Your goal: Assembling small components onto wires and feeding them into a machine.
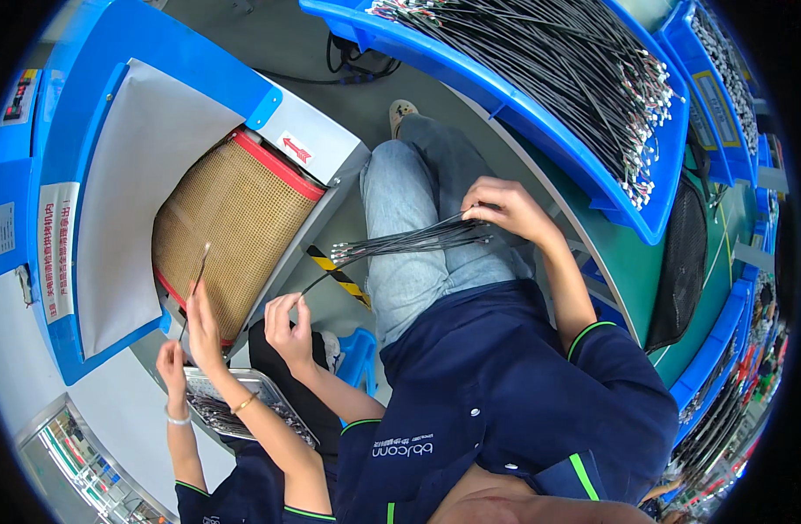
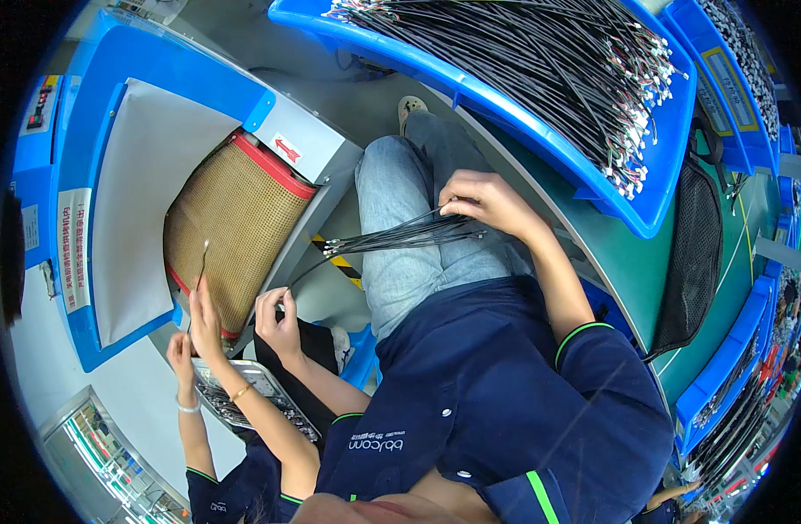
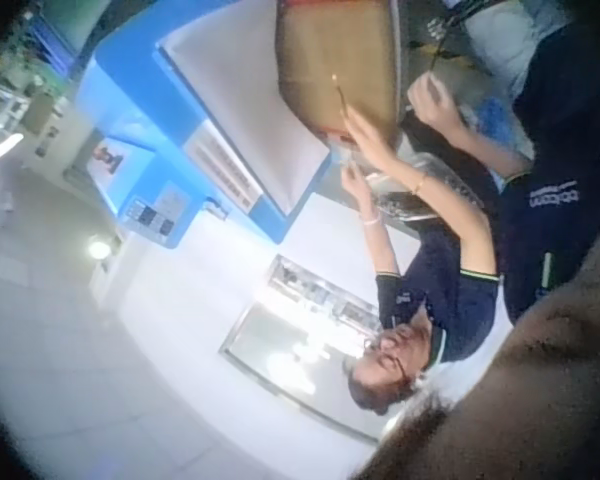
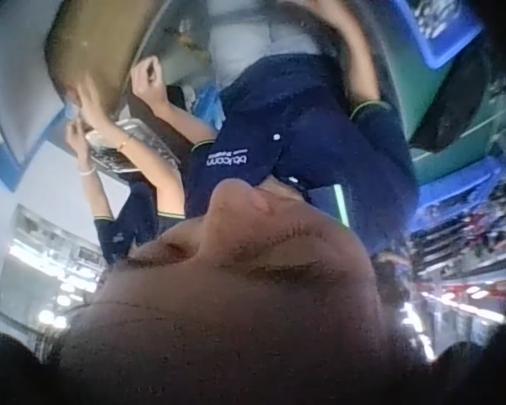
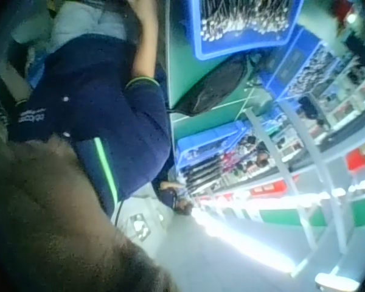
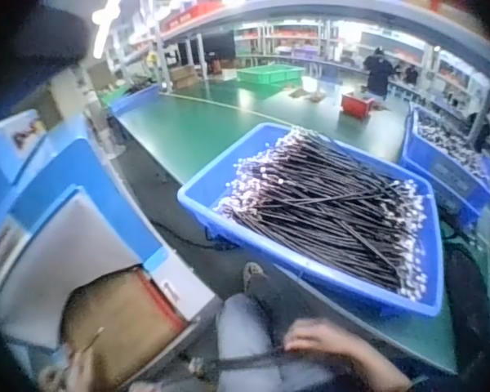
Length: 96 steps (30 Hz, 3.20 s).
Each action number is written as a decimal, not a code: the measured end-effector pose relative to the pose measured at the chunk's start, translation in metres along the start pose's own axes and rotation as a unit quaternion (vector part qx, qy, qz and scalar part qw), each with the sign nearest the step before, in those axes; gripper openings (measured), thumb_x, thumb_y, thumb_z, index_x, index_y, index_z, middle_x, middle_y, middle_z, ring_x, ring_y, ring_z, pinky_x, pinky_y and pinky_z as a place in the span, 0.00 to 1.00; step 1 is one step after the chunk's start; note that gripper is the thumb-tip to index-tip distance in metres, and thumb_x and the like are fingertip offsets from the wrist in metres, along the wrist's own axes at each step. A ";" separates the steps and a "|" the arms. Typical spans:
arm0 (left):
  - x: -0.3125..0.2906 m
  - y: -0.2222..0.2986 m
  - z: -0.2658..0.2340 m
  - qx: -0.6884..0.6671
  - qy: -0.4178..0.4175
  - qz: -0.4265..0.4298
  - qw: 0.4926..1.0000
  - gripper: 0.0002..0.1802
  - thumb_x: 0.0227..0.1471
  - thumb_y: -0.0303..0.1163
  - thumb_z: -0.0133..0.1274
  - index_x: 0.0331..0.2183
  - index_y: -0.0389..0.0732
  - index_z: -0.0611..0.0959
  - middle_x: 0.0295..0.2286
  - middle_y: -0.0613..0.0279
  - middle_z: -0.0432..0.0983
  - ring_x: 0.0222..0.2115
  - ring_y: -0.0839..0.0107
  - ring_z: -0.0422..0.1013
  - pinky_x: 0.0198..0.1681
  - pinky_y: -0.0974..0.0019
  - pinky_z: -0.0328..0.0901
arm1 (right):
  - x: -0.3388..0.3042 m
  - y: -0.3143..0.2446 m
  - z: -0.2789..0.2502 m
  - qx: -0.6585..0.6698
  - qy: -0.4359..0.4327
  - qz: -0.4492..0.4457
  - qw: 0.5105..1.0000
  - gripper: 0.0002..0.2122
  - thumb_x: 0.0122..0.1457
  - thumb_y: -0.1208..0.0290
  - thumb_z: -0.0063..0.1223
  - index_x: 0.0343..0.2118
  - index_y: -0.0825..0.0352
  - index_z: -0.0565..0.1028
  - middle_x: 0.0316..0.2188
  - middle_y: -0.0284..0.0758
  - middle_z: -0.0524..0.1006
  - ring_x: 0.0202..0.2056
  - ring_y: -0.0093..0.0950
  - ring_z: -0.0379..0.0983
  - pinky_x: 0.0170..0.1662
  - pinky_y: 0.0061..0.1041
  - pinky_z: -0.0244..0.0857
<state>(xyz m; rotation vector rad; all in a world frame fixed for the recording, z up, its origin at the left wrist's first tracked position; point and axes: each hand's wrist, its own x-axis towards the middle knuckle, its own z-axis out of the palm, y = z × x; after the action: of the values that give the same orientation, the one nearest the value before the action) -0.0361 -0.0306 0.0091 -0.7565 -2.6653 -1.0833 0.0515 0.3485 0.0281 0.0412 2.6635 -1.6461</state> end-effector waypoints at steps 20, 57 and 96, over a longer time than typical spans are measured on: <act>-0.016 0.011 -0.034 0.029 0.081 0.036 0.996 0.08 0.40 0.15 0.56 0.28 0.33 0.78 0.25 0.55 0.75 0.27 0.62 0.71 0.35 0.64 0.66 | -0.010 -0.029 -0.017 -0.217 0.130 -0.301 0.919 0.11 0.43 0.76 0.59 0.32 0.69 0.77 0.26 0.33 0.74 0.24 0.25 0.70 0.26 0.23 0.65; -0.027 0.036 -0.051 0.025 0.179 0.113 0.977 0.04 0.44 0.20 0.56 0.27 0.35 0.78 0.23 0.56 0.76 0.25 0.63 0.72 0.31 0.66 0.68 | -0.030 -0.042 -0.007 0.228 -0.035 0.081 0.970 0.07 0.47 0.77 0.59 0.31 0.68 0.80 0.21 0.29 0.76 0.22 0.16 0.68 0.27 0.17 0.61; -0.025 0.032 -0.059 0.022 0.123 0.062 0.990 0.07 0.42 0.16 0.55 0.29 0.34 0.78 0.26 0.57 0.75 0.27 0.63 0.71 0.34 0.64 0.66 | -0.018 -0.046 -0.014 -0.158 0.068 -0.281 0.944 0.09 0.45 0.77 0.57 0.31 0.70 0.76 0.25 0.34 0.73 0.21 0.25 0.69 0.22 0.21 0.63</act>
<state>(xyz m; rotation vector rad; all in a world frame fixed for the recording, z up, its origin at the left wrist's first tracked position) 0.0000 -0.0616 0.0625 -0.7185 -2.3953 -1.0113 0.0679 0.3403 0.0757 -0.6937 3.2165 -1.3106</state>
